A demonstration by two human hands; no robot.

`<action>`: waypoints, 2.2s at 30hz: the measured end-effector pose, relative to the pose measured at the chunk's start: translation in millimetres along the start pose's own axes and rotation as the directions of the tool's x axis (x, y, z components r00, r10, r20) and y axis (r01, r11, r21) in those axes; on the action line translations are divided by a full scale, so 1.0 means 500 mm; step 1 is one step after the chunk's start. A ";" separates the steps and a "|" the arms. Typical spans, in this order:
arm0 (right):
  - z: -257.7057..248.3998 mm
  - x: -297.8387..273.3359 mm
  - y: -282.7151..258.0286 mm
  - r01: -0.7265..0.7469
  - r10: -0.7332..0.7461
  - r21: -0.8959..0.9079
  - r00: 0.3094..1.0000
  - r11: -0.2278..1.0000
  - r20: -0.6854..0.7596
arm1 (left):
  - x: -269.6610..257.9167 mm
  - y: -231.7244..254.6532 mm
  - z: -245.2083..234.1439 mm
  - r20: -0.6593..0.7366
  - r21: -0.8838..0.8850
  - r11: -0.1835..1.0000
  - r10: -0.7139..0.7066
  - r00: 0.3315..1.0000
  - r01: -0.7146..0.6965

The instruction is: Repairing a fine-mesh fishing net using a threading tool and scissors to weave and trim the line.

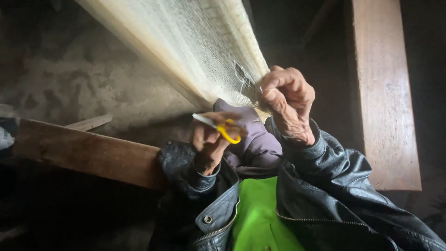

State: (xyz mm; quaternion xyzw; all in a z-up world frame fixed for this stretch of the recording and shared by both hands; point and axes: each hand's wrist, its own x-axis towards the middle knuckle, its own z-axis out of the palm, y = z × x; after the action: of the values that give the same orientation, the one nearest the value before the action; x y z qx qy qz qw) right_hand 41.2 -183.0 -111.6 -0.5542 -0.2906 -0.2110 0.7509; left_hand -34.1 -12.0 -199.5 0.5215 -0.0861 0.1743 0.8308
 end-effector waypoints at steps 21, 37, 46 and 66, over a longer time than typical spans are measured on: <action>0.001 0.014 -0.001 -0.051 0.055 0.105 0.998 0.993 -0.029 | 0.007 0.061 0.106 0.343 0.014 1.000 -0.012 0.939 0.008; 0.017 0.020 -0.047 -0.177 0.177 0.057 0.984 0.983 -0.001 | -0.033 -0.117 -0.018 0.424 -0.704 0.516 -0.247 0.871 0.489; 0.010 0.018 -0.044 -0.153 0.154 0.086 0.988 0.984 -0.002 | -0.026 -0.031 0.055 0.426 -0.209 0.953 -0.114 0.897 0.220; -0.007 0.026 -0.029 -0.161 0.170 0.076 0.977 0.984 -0.128 | -0.133 -0.030 -0.512 -0.694 0.459 0.805 0.060 0.718 0.377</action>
State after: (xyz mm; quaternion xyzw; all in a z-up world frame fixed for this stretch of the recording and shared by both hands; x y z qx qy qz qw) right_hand 42.3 -190.5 -93.6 -0.5361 -0.1994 -0.1748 0.8014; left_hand -99.7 198.3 -346.3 0.6501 0.3266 0.2938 0.6199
